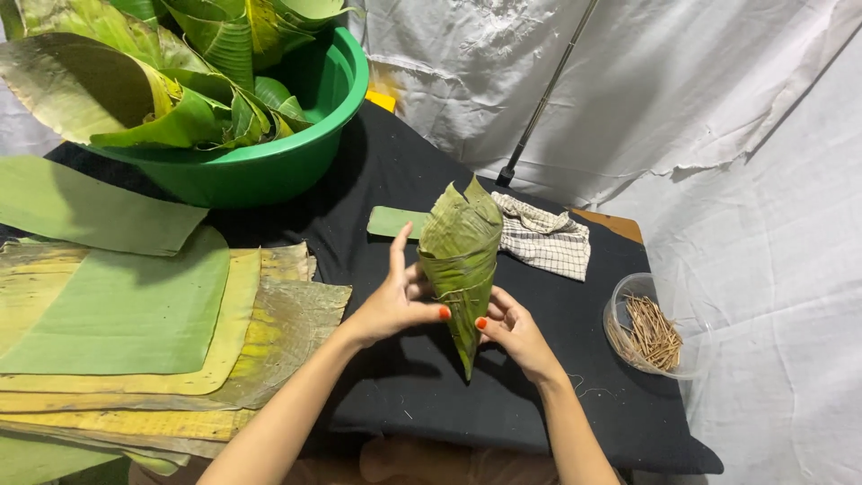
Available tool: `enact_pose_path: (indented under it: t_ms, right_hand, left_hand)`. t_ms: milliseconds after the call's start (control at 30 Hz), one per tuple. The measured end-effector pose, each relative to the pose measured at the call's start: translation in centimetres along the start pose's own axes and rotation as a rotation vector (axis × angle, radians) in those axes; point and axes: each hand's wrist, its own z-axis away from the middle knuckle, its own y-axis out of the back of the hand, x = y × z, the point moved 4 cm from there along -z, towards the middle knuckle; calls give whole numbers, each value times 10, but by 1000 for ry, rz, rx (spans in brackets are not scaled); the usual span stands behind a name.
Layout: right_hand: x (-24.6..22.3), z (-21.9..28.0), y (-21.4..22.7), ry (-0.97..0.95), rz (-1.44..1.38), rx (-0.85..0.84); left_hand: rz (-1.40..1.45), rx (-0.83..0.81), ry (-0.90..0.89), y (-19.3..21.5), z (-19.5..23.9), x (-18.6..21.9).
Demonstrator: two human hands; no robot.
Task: Wiping banana leaves with a cloth, rolling them into cones, and securing them with small wooden sticks.
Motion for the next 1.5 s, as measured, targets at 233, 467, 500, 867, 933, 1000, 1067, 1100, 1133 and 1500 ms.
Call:
enact_pose_path:
  t_ms: [233,467,500,867,933,1000,1067,1100,1133,1500]
  right_hand:
    - [-4,3,0,-3,-40,14]
    - [0,2,6,70,-58,34]
    - [-2,2,5,94,-28,48]
    - [-71,-20,-39,285,38,106]
    - [-95,-35,-55,334,44,62]
    - [-124,-52,-79,403,145,-14]
    - [-141,-70,-103,454,170,-59]
    - [-150,-80,-115,485,195,-78]
    - [-161,-88,-131,500,191,-98]
    - [-279,-133,-285,983,347,-291]
  left_hand:
    - [-73,-73,98,-9,5,-4]
    - [-81,-60,66,-14,4,2]
    - [-78,-55,47,-12,4,0]
    - [-121,43,-178,22,6,38]
    - [-141,78,-240,32,14,67]
    - [-148,112,-291,42,29,103]
    - [-196,176,-351,63,41,127]
    - [-227,221,-390,73,46,140]
    - [-242,237,-403,84,54,152]
    - [-615,511,-859,154,140,282]
